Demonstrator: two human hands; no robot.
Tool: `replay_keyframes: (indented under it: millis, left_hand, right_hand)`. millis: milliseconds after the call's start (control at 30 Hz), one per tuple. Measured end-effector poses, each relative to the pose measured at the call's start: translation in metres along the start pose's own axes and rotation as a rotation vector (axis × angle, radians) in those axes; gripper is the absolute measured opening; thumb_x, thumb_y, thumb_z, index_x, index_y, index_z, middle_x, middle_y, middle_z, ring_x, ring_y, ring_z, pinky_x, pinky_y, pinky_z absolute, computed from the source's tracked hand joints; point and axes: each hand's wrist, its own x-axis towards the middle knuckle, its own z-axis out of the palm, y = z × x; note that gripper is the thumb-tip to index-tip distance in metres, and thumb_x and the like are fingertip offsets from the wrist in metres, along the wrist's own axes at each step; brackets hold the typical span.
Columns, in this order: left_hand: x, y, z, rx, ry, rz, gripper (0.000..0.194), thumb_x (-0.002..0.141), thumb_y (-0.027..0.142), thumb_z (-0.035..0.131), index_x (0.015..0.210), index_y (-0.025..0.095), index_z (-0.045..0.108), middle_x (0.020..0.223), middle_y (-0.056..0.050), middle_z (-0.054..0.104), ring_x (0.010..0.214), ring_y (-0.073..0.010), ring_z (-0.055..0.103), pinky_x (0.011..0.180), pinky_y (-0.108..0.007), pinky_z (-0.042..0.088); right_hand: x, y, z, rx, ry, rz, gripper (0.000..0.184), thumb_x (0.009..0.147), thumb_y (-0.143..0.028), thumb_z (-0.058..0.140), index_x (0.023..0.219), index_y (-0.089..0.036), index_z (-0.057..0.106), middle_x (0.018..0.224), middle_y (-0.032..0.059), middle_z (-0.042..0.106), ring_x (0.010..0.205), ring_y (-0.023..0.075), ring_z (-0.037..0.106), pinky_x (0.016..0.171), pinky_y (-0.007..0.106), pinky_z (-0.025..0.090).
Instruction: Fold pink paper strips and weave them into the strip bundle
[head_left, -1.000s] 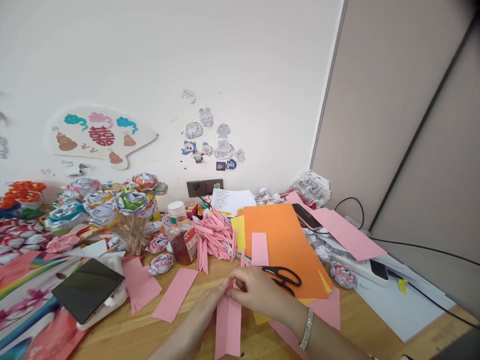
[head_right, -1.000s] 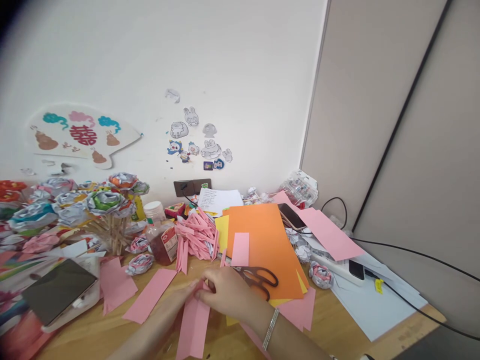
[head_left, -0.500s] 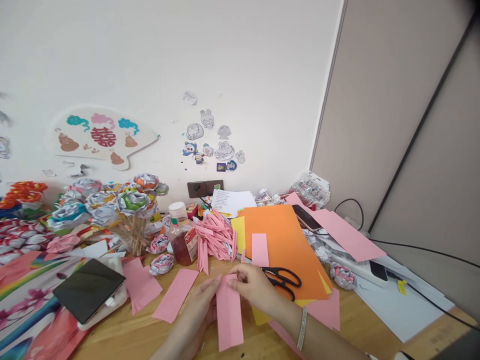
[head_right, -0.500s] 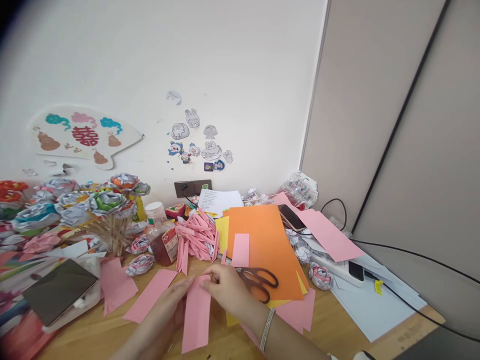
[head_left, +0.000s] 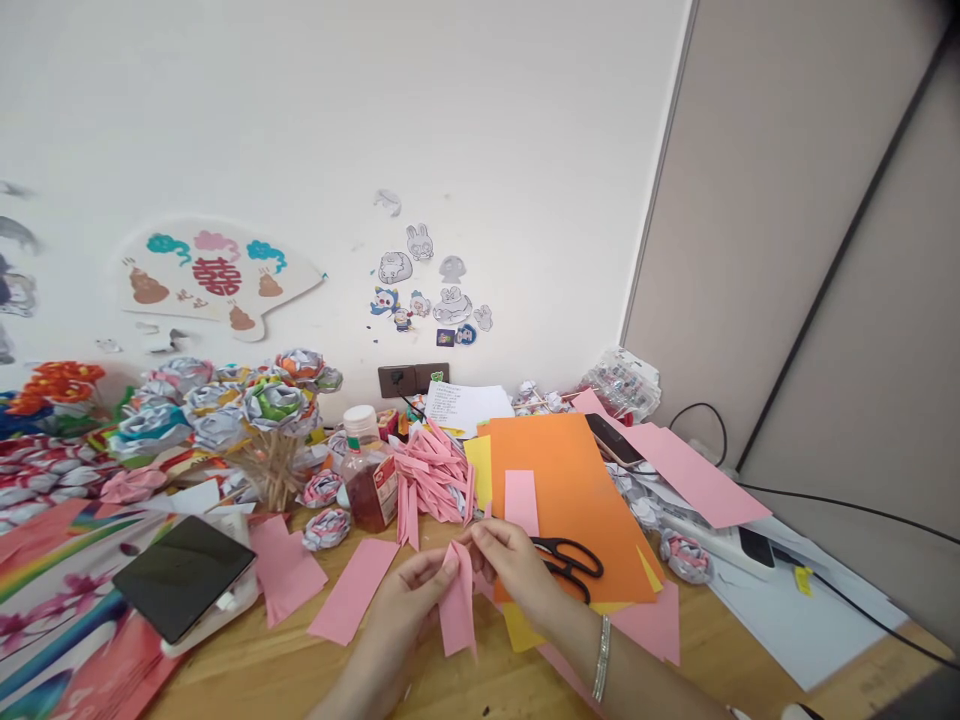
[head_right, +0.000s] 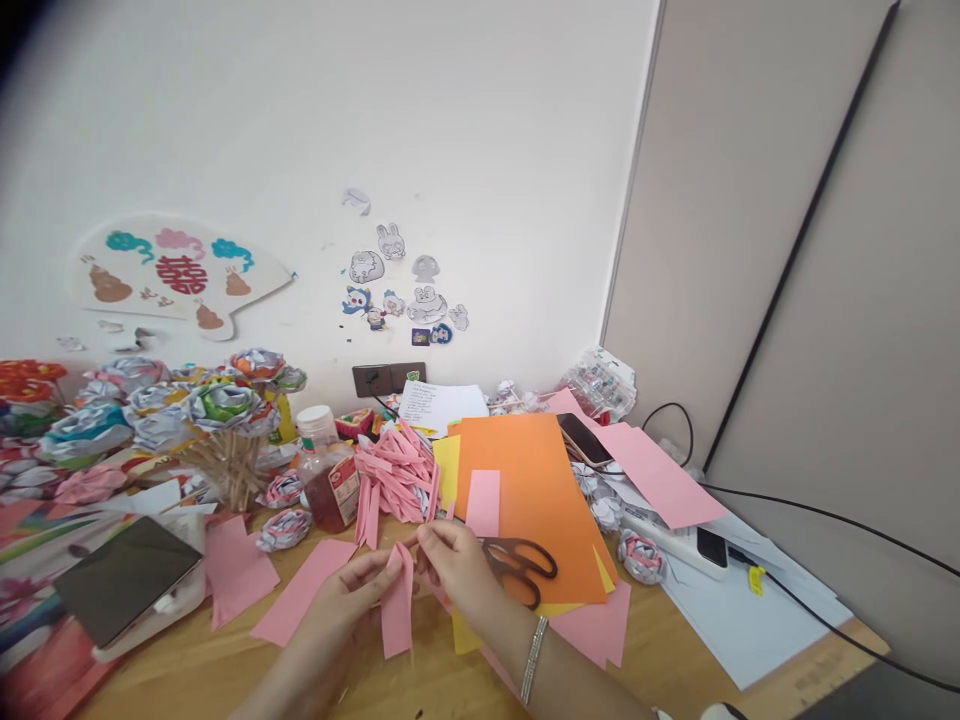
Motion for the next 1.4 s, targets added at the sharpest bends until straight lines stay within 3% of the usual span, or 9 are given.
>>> replay_keyframes:
  millis: [267,367,533,900,1133,1400]
  left_hand:
    - [0.002,0.005,-0.006,0.231,-0.042,0.029,0.030,0.067,0.037,0.060,0.087,0.016,0.067,0.080,-0.004,0.071,0.076,-0.0199,0.060,0.073,-0.028,0.045]
    - [0.002,0.005,-0.007,0.320,-0.076,0.031,0.030,0.069,0.040,0.057,0.087,0.017,0.068,0.076,-0.002,0.071,0.072,-0.0191,0.060,0.071,-0.027,0.045]
    - [0.005,0.003,-0.010,0.465,-0.043,0.054,0.030,0.070,0.041,0.054,0.084,0.019,0.069,0.074,0.000,0.071,0.072,-0.0198,0.060,0.064,-0.024,0.044]
    - [0.003,0.003,-0.012,0.756,0.075,0.196,0.032,0.071,0.042,0.051,0.082,0.020,0.070,0.077,-0.001,0.072,0.075,-0.0239,0.060,0.064,-0.024,0.043]
    - [0.004,0.002,-0.013,0.748,0.061,0.204,0.033,0.070,0.045,0.050,0.079,0.019,0.070,0.074,-0.003,0.071,0.072,-0.0229,0.059,0.062,-0.024,0.042]
    - [0.003,0.006,-0.011,0.623,0.023,0.061,0.035,0.065,0.048,0.056,0.068,0.016,0.068,0.062,-0.001,0.066,0.060,-0.0173,0.054,0.050,-0.021,0.037]
  right_hand:
    - [0.002,-0.003,-0.005,0.066,-0.091,0.059,0.032,0.065,-0.044,0.062,0.073,-0.013,0.057,0.063,-0.0015,0.050,0.053,0.0066,0.043,0.048,0.019,0.032]
    - [0.002,-0.005,-0.007,0.049,-0.127,0.084,0.032,0.068,-0.045,0.058,0.071,-0.013,0.055,0.060,-0.0023,0.049,0.049,0.0059,0.042,0.046,0.018,0.031]
    - [0.003,-0.004,-0.009,0.057,-0.220,0.174,0.034,0.067,-0.046,0.060,0.075,-0.014,0.054,0.055,-0.0041,0.047,0.043,0.0043,0.038,0.042,0.017,0.028]
    - [0.004,0.001,-0.010,0.041,-0.259,0.150,0.031,0.072,-0.045,0.055,0.074,-0.015,0.054,0.054,-0.0047,0.046,0.042,0.0042,0.038,0.041,0.017,0.030]
    - [0.003,0.002,-0.012,0.031,-0.269,0.160,0.032,0.071,-0.046,0.055,0.075,-0.014,0.055,0.055,-0.0043,0.046,0.045,0.0051,0.039,0.043,0.018,0.031]
    - [0.003,0.004,-0.013,-0.012,-0.234,0.168,0.029,0.063,-0.040,0.065,0.074,-0.015,0.054,0.057,-0.0050,0.045,0.043,0.0043,0.039,0.039,0.017,0.028]
